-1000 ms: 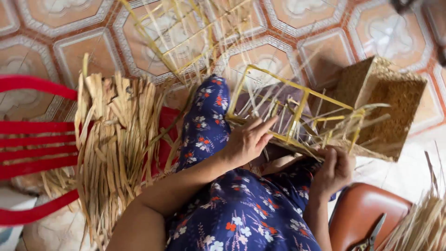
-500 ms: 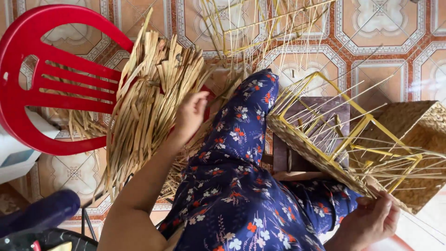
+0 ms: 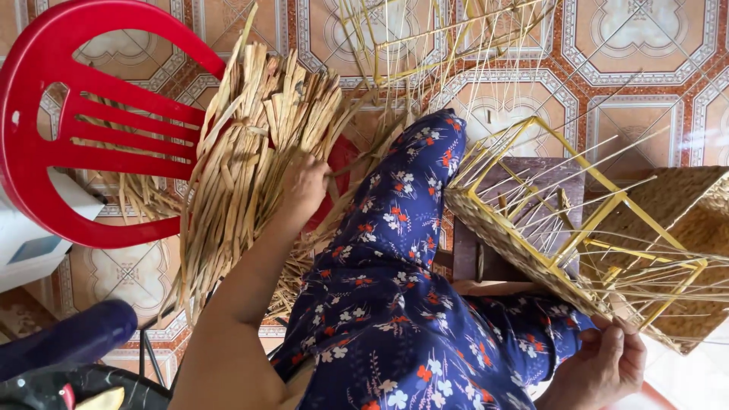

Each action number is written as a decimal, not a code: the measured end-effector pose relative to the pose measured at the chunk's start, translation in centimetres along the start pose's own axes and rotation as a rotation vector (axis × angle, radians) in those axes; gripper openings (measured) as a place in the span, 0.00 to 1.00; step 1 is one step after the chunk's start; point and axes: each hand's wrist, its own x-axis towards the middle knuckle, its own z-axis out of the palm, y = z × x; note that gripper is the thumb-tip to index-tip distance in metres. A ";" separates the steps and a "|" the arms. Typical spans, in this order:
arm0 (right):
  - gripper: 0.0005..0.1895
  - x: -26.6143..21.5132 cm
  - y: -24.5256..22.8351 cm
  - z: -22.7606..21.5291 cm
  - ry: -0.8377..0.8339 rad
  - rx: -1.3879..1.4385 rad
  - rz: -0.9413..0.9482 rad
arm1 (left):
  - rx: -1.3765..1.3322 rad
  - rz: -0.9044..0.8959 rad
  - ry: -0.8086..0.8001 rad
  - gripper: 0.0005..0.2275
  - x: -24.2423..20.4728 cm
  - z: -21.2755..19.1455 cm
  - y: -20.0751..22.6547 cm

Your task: Manually weaving a basket using dried plant fibers and a wire frame.

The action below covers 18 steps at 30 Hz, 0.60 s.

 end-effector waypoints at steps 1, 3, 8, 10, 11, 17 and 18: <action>0.05 0.0 0.1 -0.1 -0.002 -0.004 -0.005 | -0.204 -0.154 -0.182 0.05 -0.3 1.6 -0.6; 0.05 0.0 0.1 -0.2 -0.002 -0.010 -0.010 | -0.410 -0.303 -0.369 0.04 0.1 2.9 -1.8; 0.03 -0.1 0.1 0.4 -0.002 -0.003 -0.023 | -1.172 -0.943 -0.493 0.10 5.4 -5.4 -3.4; 0.03 -0.4 -0.2 0.9 -0.009 -0.016 -0.016 | -1.292 -0.912 -0.460 0.10 6.3 -7.4 -3.8; 0.03 -0.6 -0.3 1.2 -0.017 -0.026 -0.009 | -1.409 -0.880 -0.422 0.11 6.9 -8.4 -4.1; 0.06 -1.9 -2.1 5.0 -0.087 -0.154 0.068 | -2.127 -0.453 -0.278 0.08 9.3 -12.3 -1.9; 0.06 -1.9 -2.5 5.6 -0.066 -0.157 0.060 | -2.135 -0.435 -0.297 0.08 9.5 -13.4 -0.6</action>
